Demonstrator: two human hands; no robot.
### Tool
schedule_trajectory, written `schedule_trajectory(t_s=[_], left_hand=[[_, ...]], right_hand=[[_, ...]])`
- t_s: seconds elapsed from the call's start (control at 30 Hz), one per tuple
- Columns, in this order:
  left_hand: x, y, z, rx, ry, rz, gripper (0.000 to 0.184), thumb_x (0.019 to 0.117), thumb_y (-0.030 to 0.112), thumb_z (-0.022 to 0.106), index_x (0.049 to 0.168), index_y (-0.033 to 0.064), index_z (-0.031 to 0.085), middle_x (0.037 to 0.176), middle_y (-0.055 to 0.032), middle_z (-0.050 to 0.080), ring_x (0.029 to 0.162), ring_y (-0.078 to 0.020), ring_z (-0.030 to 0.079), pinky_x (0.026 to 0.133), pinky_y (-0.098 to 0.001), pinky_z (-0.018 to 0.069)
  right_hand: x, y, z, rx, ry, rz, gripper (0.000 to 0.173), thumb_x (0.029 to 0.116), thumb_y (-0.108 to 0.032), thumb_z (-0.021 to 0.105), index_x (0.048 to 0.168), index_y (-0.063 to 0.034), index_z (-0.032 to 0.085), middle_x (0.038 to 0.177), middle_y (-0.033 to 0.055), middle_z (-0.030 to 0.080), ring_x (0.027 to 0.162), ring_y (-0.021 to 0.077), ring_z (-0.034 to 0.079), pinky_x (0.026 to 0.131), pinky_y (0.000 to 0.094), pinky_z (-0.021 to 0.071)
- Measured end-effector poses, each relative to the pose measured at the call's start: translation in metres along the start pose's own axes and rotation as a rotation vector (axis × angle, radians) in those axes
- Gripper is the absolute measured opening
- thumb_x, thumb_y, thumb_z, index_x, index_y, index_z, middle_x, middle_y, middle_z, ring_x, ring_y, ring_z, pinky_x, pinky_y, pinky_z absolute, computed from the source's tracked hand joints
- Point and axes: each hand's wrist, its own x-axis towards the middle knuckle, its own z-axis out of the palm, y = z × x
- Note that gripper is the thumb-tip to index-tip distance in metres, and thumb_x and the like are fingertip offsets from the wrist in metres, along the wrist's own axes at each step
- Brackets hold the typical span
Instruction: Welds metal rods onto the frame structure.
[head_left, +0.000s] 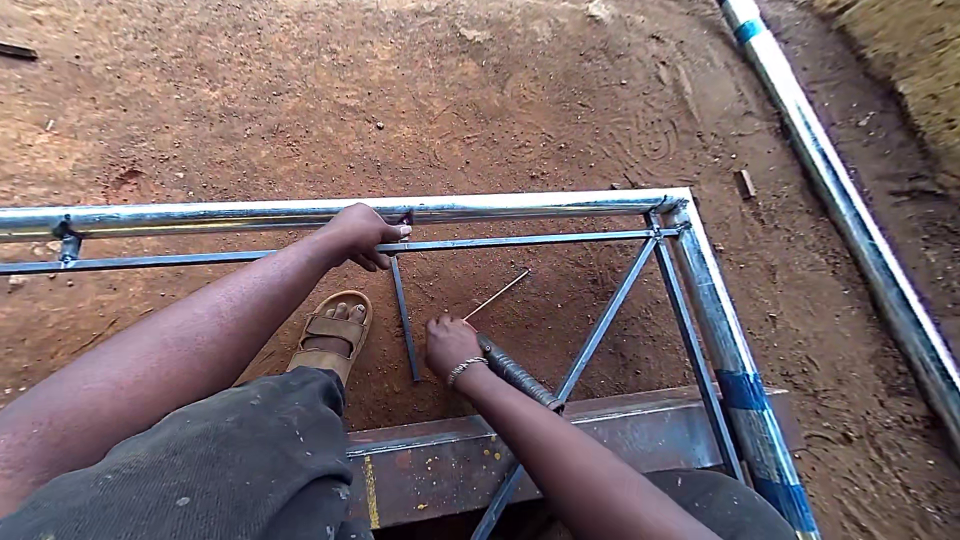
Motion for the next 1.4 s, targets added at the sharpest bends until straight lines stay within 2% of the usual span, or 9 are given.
schedule_trajectory(t_s=[0.07, 0.17, 0.33, 0.47, 0.67, 0.83, 1.0, 1.13, 1.4], left_hand=[[-0.003, -0.011, -0.014, 0.334, 0.09, 0.203, 0.044, 0.0987, 0.049, 0.067, 0.113, 0.0075, 0.076, 0.097, -0.0137, 0.076, 0.081, -0.0262, 0.075, 0.079, -0.0506, 0.0621], [-0.01, -0.026, -0.031, 0.718, 0.384, 0.535, 0.049, 0.0845, 0.049, 0.082, 0.115, 0.0125, 0.073, 0.112, -0.0127, 0.071, 0.106, -0.0352, 0.068, 0.09, -0.062, 0.0537], [-0.004, -0.05, -0.041, 0.893, 0.431, 0.414, 0.129, 0.059, 0.069, 0.09, 0.162, 0.0172, 0.032, 0.159, -0.0184, 0.04, 0.146, -0.0444, 0.037, 0.111, -0.07, 0.0324], [0.003, -0.062, -0.043, 0.927, 0.377, 0.321, 0.118, 0.0632, 0.06, 0.091, 0.159, 0.0161, 0.037, 0.15, -0.0164, 0.052, 0.134, -0.0424, 0.052, 0.108, -0.0673, 0.0379], [0.007, -0.066, -0.047, 0.92, 0.39, 0.363, 0.111, 0.0616, 0.058, 0.092, 0.154, 0.0168, 0.045, 0.142, -0.0141, 0.059, 0.125, -0.0398, 0.058, 0.103, -0.0639, 0.0436], [0.008, -0.064, -0.049, 0.95, 0.402, 0.391, 0.109, 0.0615, 0.06, 0.09, 0.152, 0.0173, 0.047, 0.14, -0.0148, 0.061, 0.122, -0.04, 0.061, 0.099, -0.0636, 0.047], [0.008, -0.063, -0.049, 0.957, 0.382, 0.381, 0.109, 0.0621, 0.06, 0.09, 0.152, 0.0165, 0.047, 0.141, -0.015, 0.06, 0.122, -0.0398, 0.061, 0.098, -0.063, 0.047], [0.009, -0.062, -0.05, 0.949, 0.392, 0.389, 0.108, 0.061, 0.06, 0.09, 0.151, 0.0172, 0.049, 0.138, -0.0151, 0.062, 0.119, -0.0394, 0.063, 0.099, -0.0636, 0.0474], [0.009, -0.064, -0.051, 0.94, 0.387, 0.395, 0.107, 0.0602, 0.062, 0.09, 0.149, 0.0176, 0.05, 0.137, -0.0136, 0.063, 0.118, -0.038, 0.064, 0.098, -0.0627, 0.0484]], right_hand=[[0.018, -0.02, 0.008, 0.163, -0.15, 0.102, 0.056, 0.0975, -0.045, 0.066, 0.13, 0.0011, 0.06, 0.124, 0.0241, 0.067, 0.114, 0.0416, 0.067, 0.089, 0.0605, 0.0552], [0.041, -0.034, 0.024, 0.333, -0.225, 0.131, 0.042, 0.0979, -0.026, 0.066, 0.128, 0.0021, 0.062, 0.128, 0.0237, 0.065, 0.12, 0.0398, 0.064, 0.097, 0.0599, 0.0521], [0.009, -0.034, -0.005, 0.594, -0.232, 0.045, 0.045, 0.1057, -0.038, 0.05, 0.118, 0.0035, 0.063, 0.109, 0.0227, 0.069, 0.102, 0.0357, 0.069, 0.086, 0.0559, 0.0548], [-0.09, 0.003, -0.071, 1.37, -0.267, 0.105, 0.037, 0.1086, -0.03, 0.042, 0.101, -0.0044, 0.068, 0.06, 0.0002, 0.053, 0.044, 0.0069, 0.042, 0.04, 0.0226, 0.0332], [-0.151, 0.05, -0.139, 1.746, -0.036, -0.051, 0.039, 0.1086, -0.025, 0.039, 0.12, -0.0012, 0.068, 0.061, -0.001, 0.05, 0.043, 0.0022, 0.038, 0.039, 0.0179, 0.034], [-0.082, 0.041, -0.16, 1.863, -0.02, 0.19, 0.025, 0.1077, -0.024, 0.041, 0.095, -0.0083, 0.056, 0.058, -0.0018, 0.049, 0.039, 0.0026, 0.036, 0.035, 0.0171, 0.0284], [-0.049, -0.002, -0.168, 1.923, 0.179, 0.339, 0.011, 0.1007, -0.017, 0.046, 0.093, -0.0109, 0.05, 0.058, 0.0013, 0.048, 0.039, 0.008, 0.038, 0.037, 0.0221, 0.0323], [-0.047, -0.048, -0.171, 1.879, -0.027, 0.221, 0.014, 0.1013, -0.015, 0.047, 0.09, -0.0095, 0.05, 0.059, 0.0022, 0.047, 0.04, 0.0096, 0.038, 0.037, 0.0232, 0.0328], [-0.039, -0.032, -0.166, 1.862, 0.044, 0.268, 0.012, 0.1005, -0.014, 0.047, 0.089, -0.0112, 0.049, 0.058, 0.001, 0.045, 0.039, 0.0082, 0.035, 0.036, 0.0212, 0.0303]])
